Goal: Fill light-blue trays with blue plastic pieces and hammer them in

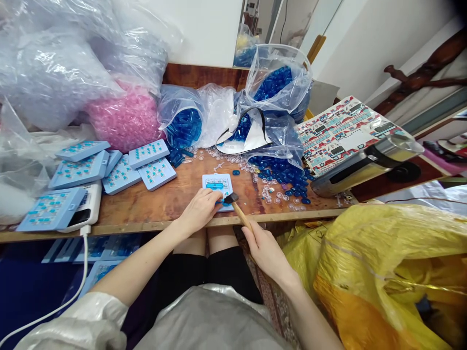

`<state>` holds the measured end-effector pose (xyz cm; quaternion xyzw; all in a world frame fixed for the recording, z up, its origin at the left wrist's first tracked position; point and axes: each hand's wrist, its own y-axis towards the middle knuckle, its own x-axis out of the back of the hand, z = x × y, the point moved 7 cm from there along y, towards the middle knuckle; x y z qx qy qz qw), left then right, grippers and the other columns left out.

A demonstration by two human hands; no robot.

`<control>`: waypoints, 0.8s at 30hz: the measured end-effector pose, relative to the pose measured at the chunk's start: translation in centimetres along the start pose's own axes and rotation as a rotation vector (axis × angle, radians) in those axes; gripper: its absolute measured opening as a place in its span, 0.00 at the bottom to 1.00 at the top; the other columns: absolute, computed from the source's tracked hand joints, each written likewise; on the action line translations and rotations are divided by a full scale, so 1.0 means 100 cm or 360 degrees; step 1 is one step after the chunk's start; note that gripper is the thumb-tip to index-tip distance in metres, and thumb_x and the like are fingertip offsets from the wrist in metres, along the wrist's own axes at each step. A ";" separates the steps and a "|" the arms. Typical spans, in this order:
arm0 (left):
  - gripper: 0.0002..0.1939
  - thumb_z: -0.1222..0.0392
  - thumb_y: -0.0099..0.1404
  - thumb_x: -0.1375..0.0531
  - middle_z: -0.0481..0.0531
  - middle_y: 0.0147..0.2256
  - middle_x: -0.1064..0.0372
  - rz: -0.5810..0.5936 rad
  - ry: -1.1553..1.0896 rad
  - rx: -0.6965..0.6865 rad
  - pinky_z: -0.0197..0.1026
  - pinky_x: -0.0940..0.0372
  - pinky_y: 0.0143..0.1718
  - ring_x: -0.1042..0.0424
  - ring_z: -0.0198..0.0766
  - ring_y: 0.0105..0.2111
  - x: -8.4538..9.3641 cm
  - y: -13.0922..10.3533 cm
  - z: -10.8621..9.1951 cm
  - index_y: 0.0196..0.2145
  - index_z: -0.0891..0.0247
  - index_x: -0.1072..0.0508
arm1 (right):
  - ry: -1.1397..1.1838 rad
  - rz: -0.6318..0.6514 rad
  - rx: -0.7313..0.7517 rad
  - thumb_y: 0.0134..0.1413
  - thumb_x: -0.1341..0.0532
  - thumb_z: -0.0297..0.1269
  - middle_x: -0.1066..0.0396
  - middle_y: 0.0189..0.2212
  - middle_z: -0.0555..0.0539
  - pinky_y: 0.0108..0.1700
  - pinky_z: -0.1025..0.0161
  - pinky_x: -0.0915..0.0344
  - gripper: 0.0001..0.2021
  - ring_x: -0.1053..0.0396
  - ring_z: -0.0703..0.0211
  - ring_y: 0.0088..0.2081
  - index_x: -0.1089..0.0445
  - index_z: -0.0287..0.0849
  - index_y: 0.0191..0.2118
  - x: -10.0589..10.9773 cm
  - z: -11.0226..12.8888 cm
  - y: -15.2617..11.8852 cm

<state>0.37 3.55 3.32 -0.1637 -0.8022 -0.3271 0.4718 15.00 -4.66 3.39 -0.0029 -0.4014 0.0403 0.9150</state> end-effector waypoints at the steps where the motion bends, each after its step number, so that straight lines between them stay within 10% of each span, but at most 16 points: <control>1: 0.02 0.63 0.64 0.47 0.52 0.32 0.34 0.0002 -0.0006 0.0001 0.41 0.41 0.38 0.36 0.40 0.35 0.000 0.000 0.000 0.34 0.63 0.38 | -0.0011 0.0018 -0.0019 0.61 0.54 0.40 0.30 0.26 0.48 0.30 0.66 0.40 0.15 0.32 0.58 0.28 0.34 0.42 0.44 0.000 0.001 0.000; 7: 0.05 0.61 0.64 0.47 0.54 0.37 0.33 -0.0050 -0.0077 -0.0027 0.43 0.41 0.41 0.36 0.41 0.39 0.006 0.007 0.002 0.37 0.63 0.37 | 0.0145 -0.0271 -0.0058 0.61 0.55 0.43 0.32 0.25 0.49 0.30 0.67 0.40 0.18 0.34 0.60 0.27 0.36 0.39 0.47 0.022 0.004 0.001; 11: 0.08 0.64 0.63 0.49 0.55 0.41 0.34 -0.0081 -0.0011 -0.0060 0.45 0.41 0.46 0.37 0.42 0.43 0.004 0.054 0.008 0.41 0.64 0.35 | 0.0232 -0.0321 -0.0124 0.60 0.54 0.44 0.36 0.21 0.52 0.27 0.67 0.42 0.19 0.38 0.63 0.23 0.37 0.39 0.49 0.020 -0.011 0.001; 18: 0.14 0.74 0.60 0.50 0.60 0.42 0.34 0.0337 0.0161 -0.0418 0.41 0.39 0.39 0.35 0.43 0.42 -0.071 0.160 -0.028 0.41 0.67 0.31 | 0.0369 -0.0377 -0.0308 0.60 0.54 0.46 0.44 0.18 0.55 0.24 0.69 0.45 0.19 0.43 0.65 0.20 0.37 0.40 0.49 0.013 -0.047 -0.010; 24: 0.11 0.75 0.61 0.51 0.63 0.37 0.34 0.0266 0.0128 -0.0300 0.42 0.40 0.38 0.34 0.43 0.39 -0.095 0.188 -0.044 0.35 0.70 0.30 | 0.0423 -0.0400 -0.0407 0.59 0.53 0.47 0.44 0.19 0.55 0.24 0.69 0.45 0.19 0.44 0.66 0.20 0.37 0.40 0.47 0.017 -0.066 -0.018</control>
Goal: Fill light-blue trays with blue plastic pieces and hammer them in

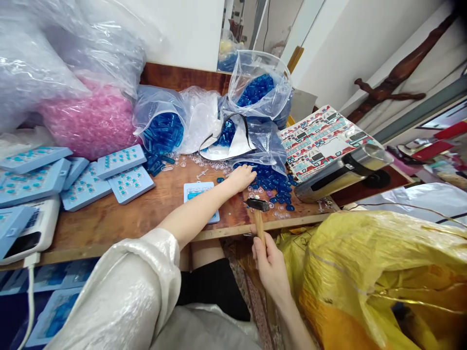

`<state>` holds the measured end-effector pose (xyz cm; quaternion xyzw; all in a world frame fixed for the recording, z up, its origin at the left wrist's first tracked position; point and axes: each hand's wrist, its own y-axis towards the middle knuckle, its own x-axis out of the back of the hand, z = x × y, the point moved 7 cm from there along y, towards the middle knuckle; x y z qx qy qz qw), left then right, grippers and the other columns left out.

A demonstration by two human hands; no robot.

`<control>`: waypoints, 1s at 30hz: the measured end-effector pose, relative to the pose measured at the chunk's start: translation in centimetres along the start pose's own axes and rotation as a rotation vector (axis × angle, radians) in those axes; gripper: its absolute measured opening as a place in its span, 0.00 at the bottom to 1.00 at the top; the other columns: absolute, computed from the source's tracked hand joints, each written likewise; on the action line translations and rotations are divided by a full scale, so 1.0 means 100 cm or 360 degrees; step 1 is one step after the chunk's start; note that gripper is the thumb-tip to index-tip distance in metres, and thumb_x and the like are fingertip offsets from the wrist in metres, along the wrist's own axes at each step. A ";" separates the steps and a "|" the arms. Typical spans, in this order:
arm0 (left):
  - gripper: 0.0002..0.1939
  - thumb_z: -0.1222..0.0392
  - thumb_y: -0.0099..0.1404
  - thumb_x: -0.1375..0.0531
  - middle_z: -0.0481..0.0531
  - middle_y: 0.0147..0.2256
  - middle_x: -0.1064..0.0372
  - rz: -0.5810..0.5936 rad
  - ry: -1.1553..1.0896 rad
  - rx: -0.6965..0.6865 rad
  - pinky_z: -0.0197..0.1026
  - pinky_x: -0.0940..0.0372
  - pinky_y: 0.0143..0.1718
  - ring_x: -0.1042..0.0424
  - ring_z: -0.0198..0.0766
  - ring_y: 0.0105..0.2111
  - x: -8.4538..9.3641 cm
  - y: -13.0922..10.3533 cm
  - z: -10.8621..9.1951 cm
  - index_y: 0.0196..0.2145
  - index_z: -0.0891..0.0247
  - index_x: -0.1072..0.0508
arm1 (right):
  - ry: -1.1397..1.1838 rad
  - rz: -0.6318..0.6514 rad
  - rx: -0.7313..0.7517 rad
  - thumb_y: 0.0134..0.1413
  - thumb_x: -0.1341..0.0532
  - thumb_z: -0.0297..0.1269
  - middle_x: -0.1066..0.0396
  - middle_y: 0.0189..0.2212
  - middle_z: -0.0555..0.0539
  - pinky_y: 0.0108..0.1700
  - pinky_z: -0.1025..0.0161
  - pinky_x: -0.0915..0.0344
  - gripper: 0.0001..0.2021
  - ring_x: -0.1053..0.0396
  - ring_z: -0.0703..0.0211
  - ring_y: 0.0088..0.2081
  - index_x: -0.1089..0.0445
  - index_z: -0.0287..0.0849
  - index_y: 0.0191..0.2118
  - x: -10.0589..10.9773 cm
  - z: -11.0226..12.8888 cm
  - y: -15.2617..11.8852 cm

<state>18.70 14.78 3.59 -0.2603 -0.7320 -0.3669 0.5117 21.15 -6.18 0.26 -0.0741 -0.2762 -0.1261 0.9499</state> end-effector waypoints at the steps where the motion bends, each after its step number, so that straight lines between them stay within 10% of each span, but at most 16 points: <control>1: 0.11 0.75 0.60 0.51 0.62 0.36 0.34 -0.0022 -0.0024 0.0021 0.42 0.40 0.39 0.34 0.42 0.39 0.004 -0.002 0.003 0.36 0.70 0.31 | 0.0008 -0.0007 -0.0013 0.59 0.53 0.47 0.43 0.19 0.55 0.24 0.69 0.45 0.19 0.44 0.66 0.20 0.37 0.40 0.47 0.001 -0.002 0.000; 8: 0.09 0.65 0.58 0.45 0.53 0.37 0.32 -0.0331 -0.0667 0.0479 0.38 0.37 0.39 0.32 0.36 0.36 0.074 -0.103 0.065 0.38 0.65 0.32 | 0.0073 0.0028 -0.0017 0.58 0.52 0.48 0.43 0.19 0.54 0.23 0.69 0.45 0.21 0.44 0.66 0.20 0.37 0.39 0.49 -0.007 -0.004 0.004; 14: 0.14 0.58 0.54 0.40 0.52 0.34 0.29 -0.0239 -0.1280 0.0932 0.40 0.34 0.36 0.29 0.37 0.33 0.066 -0.208 0.085 0.38 0.66 0.31 | 0.0033 0.0164 0.0145 0.59 0.52 0.46 0.40 0.19 0.54 0.24 0.70 0.44 0.20 0.43 0.66 0.20 0.35 0.39 0.49 -0.032 0.027 0.008; 22: 0.09 0.60 0.58 0.43 0.52 0.35 0.30 -0.0269 -0.0712 0.0733 0.40 0.36 0.39 0.31 0.37 0.35 0.067 -0.209 0.075 0.36 0.62 0.27 | -0.0137 0.0212 0.0286 0.59 0.52 0.44 0.36 0.19 0.51 0.24 0.69 0.42 0.19 0.39 0.64 0.21 0.34 0.39 0.48 -0.039 0.050 0.004; 30: 0.11 0.57 0.58 0.44 0.49 0.31 0.31 -0.0171 -0.1094 0.0868 0.36 0.37 0.33 0.32 0.34 0.30 0.058 -0.211 0.077 0.37 0.64 0.31 | -0.0190 0.0251 0.0276 0.59 0.53 0.44 0.33 0.22 0.49 0.25 0.69 0.41 0.20 0.36 0.62 0.25 0.35 0.38 0.49 -0.046 0.050 0.007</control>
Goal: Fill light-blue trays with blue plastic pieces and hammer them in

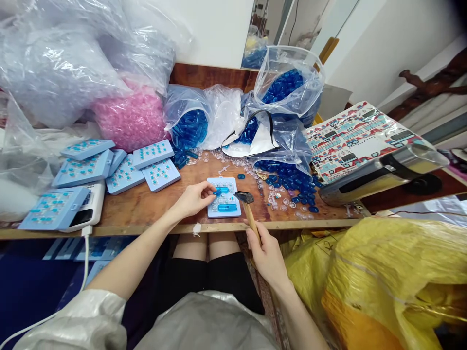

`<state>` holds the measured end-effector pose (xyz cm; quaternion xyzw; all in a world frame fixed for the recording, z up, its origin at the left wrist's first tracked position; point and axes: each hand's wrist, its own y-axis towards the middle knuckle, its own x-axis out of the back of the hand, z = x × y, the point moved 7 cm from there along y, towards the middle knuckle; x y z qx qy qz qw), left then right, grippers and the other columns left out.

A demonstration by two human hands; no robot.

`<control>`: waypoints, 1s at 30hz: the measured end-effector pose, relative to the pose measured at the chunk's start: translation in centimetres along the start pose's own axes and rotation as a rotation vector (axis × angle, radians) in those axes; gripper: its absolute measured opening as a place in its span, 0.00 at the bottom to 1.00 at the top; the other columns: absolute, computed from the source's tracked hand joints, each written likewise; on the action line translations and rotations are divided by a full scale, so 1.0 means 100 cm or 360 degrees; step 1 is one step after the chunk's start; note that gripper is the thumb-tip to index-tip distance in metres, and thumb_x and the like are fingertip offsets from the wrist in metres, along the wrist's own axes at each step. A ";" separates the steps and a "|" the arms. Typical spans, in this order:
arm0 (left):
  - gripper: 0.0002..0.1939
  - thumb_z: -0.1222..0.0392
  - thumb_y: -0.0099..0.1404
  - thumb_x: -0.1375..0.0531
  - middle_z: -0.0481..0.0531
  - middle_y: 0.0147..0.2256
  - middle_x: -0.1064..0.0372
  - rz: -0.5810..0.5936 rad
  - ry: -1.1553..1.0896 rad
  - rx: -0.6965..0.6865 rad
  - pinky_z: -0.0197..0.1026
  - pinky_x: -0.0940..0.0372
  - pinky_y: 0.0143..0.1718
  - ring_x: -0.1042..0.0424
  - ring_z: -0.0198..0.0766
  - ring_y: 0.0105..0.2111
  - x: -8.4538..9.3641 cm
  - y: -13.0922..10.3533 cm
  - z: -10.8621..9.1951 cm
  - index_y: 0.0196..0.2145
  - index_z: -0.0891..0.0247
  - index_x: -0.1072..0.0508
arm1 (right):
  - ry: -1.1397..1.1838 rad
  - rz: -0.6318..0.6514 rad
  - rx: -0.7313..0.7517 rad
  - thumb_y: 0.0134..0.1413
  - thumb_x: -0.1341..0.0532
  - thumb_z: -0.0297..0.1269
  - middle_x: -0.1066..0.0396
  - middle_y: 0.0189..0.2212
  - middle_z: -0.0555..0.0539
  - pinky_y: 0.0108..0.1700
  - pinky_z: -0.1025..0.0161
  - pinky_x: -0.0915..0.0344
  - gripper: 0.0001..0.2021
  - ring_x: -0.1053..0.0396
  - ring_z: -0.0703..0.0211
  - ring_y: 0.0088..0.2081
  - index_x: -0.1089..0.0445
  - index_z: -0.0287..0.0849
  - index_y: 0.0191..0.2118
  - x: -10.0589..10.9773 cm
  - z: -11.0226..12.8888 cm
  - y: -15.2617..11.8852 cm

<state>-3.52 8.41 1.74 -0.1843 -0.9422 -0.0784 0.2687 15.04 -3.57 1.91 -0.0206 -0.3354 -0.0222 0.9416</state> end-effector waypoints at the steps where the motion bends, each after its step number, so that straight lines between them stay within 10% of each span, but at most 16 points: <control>1: 0.11 0.56 0.58 0.44 0.49 0.30 0.31 0.0031 -0.0068 0.0035 0.35 0.37 0.32 0.32 0.34 0.30 -0.001 0.000 0.002 0.37 0.65 0.31 | 0.0006 0.0008 -0.0001 0.59 0.53 0.44 0.33 0.23 0.49 0.25 0.69 0.41 0.20 0.35 0.62 0.26 0.35 0.38 0.50 -0.001 0.000 0.000; 30: 0.09 0.58 0.54 0.42 0.48 0.28 0.32 -0.0005 -0.0096 0.0137 0.34 0.38 0.29 0.34 0.33 0.27 -0.002 0.006 0.016 0.32 0.65 0.31 | -0.0341 0.0275 0.0171 0.61 0.54 0.39 0.28 0.28 0.46 0.32 0.65 0.41 0.14 0.30 0.54 0.31 0.35 0.43 0.45 -0.018 0.030 0.029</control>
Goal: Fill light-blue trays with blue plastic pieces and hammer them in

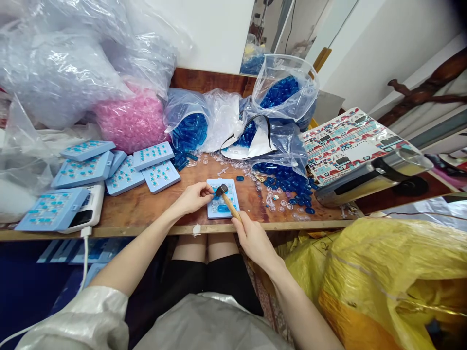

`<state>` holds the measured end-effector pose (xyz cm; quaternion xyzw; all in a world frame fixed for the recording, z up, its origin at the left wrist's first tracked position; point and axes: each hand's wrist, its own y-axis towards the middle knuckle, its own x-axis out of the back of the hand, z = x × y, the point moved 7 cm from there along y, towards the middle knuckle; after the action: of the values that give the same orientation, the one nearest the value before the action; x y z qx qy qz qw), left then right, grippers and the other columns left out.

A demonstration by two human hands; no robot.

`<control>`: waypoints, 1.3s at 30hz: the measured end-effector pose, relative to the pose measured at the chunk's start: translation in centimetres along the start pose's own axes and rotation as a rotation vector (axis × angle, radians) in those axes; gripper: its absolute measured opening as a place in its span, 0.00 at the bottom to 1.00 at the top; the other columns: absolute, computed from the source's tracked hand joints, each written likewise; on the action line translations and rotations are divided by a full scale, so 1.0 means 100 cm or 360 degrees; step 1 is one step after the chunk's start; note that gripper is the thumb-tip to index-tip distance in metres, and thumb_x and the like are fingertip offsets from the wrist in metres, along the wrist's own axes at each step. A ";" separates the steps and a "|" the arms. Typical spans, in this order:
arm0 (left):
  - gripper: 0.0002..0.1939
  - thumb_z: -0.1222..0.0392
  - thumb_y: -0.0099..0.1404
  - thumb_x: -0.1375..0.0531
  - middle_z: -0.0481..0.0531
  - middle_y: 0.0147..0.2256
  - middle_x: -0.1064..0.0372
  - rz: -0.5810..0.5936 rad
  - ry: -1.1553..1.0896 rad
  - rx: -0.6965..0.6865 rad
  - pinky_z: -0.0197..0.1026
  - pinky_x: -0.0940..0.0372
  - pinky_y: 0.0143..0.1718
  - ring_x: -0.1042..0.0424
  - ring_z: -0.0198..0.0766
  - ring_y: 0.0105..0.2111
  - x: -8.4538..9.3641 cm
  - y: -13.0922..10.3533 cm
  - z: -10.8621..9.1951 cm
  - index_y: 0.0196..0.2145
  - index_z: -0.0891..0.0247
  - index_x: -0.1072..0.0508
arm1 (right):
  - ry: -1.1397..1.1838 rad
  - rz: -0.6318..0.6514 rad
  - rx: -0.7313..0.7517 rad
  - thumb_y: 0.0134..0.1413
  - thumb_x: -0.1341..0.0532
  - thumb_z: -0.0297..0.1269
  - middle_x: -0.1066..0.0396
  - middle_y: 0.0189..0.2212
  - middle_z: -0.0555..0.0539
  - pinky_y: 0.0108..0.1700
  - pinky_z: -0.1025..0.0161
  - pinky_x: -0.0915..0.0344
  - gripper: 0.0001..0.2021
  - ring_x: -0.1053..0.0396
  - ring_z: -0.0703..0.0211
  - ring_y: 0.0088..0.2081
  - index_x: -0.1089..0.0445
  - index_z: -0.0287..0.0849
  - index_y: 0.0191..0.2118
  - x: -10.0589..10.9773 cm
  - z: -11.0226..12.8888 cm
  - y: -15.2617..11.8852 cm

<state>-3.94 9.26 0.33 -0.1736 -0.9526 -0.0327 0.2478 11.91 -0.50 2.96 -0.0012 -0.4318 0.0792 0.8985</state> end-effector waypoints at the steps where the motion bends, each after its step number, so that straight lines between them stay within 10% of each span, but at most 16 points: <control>1: 0.09 0.58 0.54 0.42 0.48 0.28 0.32 0.0005 0.0000 -0.0009 0.34 0.38 0.30 0.34 0.33 0.27 0.000 -0.001 0.000 0.32 0.65 0.31 | 0.0024 -0.0022 0.0011 0.61 0.54 0.39 0.28 0.29 0.47 0.32 0.65 0.41 0.14 0.30 0.55 0.32 0.36 0.43 0.46 0.002 0.001 -0.001; 9: 0.11 0.63 0.58 0.47 0.53 0.37 0.31 -0.0287 0.0403 -0.0380 0.39 0.36 0.40 0.31 0.37 0.35 0.013 0.053 -0.041 0.39 0.65 0.30 | 0.0308 -0.0347 -0.0097 0.61 0.55 0.42 0.31 0.25 0.48 0.29 0.66 0.39 0.18 0.32 0.58 0.28 0.36 0.40 0.48 0.024 -0.027 -0.013; 17: 0.23 0.76 0.55 0.50 0.63 0.51 0.39 0.0011 0.1221 -0.0656 0.45 0.41 0.51 0.37 0.44 0.50 -0.049 0.200 -0.077 0.48 0.69 0.34 | 0.0538 -0.0409 -0.0100 0.60 0.54 0.44 0.37 0.18 0.52 0.24 0.68 0.40 0.18 0.36 0.61 0.22 0.35 0.40 0.48 0.022 -0.058 -0.008; 23: 0.25 0.73 0.58 0.49 0.65 0.59 0.53 -0.0106 0.1415 -0.0542 0.49 0.38 0.46 0.39 0.50 0.52 -0.065 0.256 -0.079 0.54 0.64 0.40 | 0.0678 -0.0365 -0.0185 0.60 0.55 0.47 0.39 0.18 0.53 0.21 0.69 0.41 0.20 0.39 0.63 0.19 0.34 0.41 0.48 0.012 -0.074 -0.009; 33: 0.11 0.71 0.59 0.49 0.62 0.38 0.33 -0.0147 0.1392 -0.0753 0.45 0.41 0.48 0.36 0.45 0.46 -0.053 0.236 -0.076 0.37 0.70 0.29 | 0.0973 -0.0324 -0.0264 0.59 0.53 0.49 0.42 0.18 0.54 0.20 0.71 0.45 0.21 0.45 0.67 0.18 0.36 0.39 0.49 0.006 -0.081 -0.008; 39: 0.13 0.59 0.62 0.48 0.53 0.32 0.30 -0.0086 0.0387 -0.0555 0.40 0.37 0.38 0.32 0.37 0.32 -0.014 0.171 -0.065 0.41 0.67 0.30 | 0.0994 -0.0283 -0.0249 0.60 0.54 0.46 0.45 0.19 0.56 0.19 0.70 0.47 0.20 0.46 0.68 0.17 0.39 0.39 0.50 0.004 -0.080 -0.005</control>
<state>6.13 23.94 4.96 -0.1830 -0.8999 -0.2242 0.3262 18.48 -0.43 -1.68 -0.0567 -0.1389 -0.0371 0.9880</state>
